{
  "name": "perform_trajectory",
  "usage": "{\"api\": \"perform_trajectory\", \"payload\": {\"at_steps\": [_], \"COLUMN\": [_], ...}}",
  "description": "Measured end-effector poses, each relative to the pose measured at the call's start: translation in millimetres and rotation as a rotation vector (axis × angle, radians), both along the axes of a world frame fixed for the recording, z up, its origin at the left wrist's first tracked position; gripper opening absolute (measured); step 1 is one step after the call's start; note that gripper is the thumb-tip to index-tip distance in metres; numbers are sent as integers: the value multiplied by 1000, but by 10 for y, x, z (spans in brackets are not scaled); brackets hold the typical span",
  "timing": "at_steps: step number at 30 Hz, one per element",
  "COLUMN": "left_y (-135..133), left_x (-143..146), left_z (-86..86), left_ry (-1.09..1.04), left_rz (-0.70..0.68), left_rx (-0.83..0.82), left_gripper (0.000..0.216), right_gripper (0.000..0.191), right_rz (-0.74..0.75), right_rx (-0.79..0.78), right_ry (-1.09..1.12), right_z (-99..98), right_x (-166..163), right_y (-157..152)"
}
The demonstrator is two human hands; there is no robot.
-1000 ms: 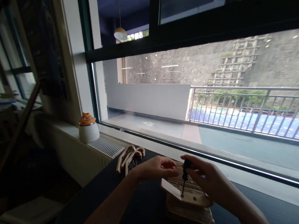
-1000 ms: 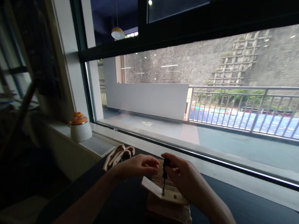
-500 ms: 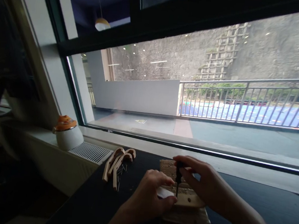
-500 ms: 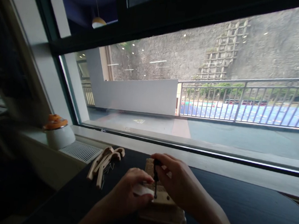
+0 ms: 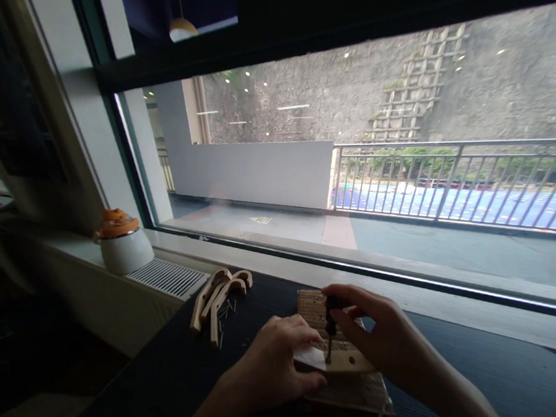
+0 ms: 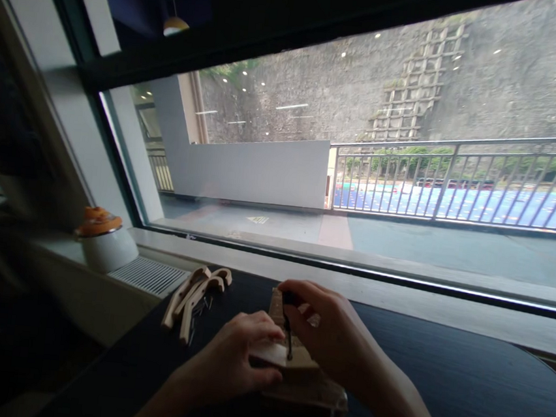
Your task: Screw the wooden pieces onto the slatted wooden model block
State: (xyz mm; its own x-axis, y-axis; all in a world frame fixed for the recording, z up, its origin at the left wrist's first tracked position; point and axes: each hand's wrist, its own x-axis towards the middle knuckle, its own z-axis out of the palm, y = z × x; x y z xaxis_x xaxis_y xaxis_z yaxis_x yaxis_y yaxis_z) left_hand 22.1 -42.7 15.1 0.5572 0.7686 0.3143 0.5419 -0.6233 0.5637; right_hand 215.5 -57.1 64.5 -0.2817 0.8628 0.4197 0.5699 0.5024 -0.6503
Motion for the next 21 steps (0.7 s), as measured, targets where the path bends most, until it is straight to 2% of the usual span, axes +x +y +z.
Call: {"api": "perform_trajectory", "payload": {"at_steps": [5,16,21], "left_y": [23,32,29], "left_x": [-17,6,21], "left_z": [12,-29,-16], "left_ry": [-22,-73,-55], "left_rz": [14,6,6], "left_rx": [-23,-15,-19], "left_gripper": [28,28,25], "right_gripper": [34,32,30], "right_rz": [-6,-1,-7], "right_rx": [-28,-54,21], "right_ry": [-2,23,-2], "right_z": [-24,-49,-13], "right_x": [9,29,-3], "right_y": [14,46,4]}}
